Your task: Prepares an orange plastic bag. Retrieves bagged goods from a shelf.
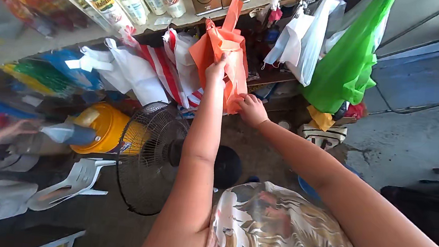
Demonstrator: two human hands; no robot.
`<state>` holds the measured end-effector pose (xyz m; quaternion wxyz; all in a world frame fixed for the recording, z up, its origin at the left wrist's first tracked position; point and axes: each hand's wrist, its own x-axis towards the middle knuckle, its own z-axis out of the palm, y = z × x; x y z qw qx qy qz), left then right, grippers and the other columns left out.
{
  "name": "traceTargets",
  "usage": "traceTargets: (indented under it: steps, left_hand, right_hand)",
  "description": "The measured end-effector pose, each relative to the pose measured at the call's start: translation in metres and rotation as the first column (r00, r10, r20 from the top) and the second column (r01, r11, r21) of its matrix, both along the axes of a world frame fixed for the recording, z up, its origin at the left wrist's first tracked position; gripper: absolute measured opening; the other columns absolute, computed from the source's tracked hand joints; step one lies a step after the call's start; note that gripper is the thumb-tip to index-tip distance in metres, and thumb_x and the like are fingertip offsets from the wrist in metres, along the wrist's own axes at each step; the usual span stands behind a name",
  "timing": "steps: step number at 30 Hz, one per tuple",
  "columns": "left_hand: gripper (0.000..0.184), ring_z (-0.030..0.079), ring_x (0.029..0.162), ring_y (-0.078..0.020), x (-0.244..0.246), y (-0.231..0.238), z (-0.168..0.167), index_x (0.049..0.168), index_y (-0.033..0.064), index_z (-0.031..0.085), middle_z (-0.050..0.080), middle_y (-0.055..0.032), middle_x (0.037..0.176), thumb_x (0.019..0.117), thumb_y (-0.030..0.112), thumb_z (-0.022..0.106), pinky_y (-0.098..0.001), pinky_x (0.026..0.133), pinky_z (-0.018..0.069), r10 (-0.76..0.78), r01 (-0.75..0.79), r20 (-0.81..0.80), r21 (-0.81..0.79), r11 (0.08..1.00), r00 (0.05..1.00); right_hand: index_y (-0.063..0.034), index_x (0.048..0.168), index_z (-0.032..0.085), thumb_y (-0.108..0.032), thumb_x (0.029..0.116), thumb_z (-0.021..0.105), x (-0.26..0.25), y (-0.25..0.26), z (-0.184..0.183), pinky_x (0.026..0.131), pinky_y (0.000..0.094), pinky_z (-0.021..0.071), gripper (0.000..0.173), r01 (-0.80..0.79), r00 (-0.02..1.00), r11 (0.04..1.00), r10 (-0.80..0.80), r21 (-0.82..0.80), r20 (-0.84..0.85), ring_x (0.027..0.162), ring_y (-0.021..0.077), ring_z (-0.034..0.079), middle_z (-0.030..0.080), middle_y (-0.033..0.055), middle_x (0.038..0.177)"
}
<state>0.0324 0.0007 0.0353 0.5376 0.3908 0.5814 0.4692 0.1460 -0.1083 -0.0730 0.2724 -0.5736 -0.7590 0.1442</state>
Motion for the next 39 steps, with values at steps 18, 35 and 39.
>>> traceTargets:
  steps: [18,35,39]
  left_hand:
    - [0.055,0.065,0.114,-0.0267,0.025,-0.003,-0.003,0.135,-0.0025,0.055,0.063,-0.0214,0.129,0.1003,0.037,0.068,-0.0416,0.093,0.0578,-0.014,0.016,0.100,-0.025,1.000,0.995]
    - [0.042,0.063,0.103,-0.0266,0.005,-0.018,-0.041,0.121,-0.0070,0.062,0.065,-0.0226,0.116,0.0979,0.026,0.073,-0.0447,0.093,0.0533,0.036,-0.031,-0.079,0.061,0.998,0.996]
    - [0.042,0.064,0.097,-0.0268,0.011,-0.017,-0.050,0.118,-0.0071,0.064,0.067,-0.0223,0.110,0.0966,0.027,0.074,-0.0451,0.088,0.0540,-0.004,0.016,-0.160,0.075,0.997,0.987]
  right_hand:
    - [0.0004,0.120,0.068,-0.030,0.1034,0.062,-0.013,0.000,0.066,0.090,0.0461,0.0557,0.035,0.229,0.627,0.879,-0.462,-0.419,-0.627,0.095,0.0254,0.070,0.072,0.0169,0.108]
    - [0.0012,0.113,0.071,-0.018,0.1034,0.060,0.042,-0.020,0.052,0.096,0.0570,0.0503,0.024,0.427,0.686,0.772,-0.616,-0.471,-0.388,0.106,0.0359,0.067,0.071,0.0219,0.109]
    - [0.0020,0.112,0.071,-0.018,0.1033,0.061,0.047,-0.035,0.041,0.095,0.0561,0.0506,0.024,0.444,0.676,0.766,-0.627,-0.466,-0.387,0.104,0.0353,0.068,0.071,0.0217,0.107]
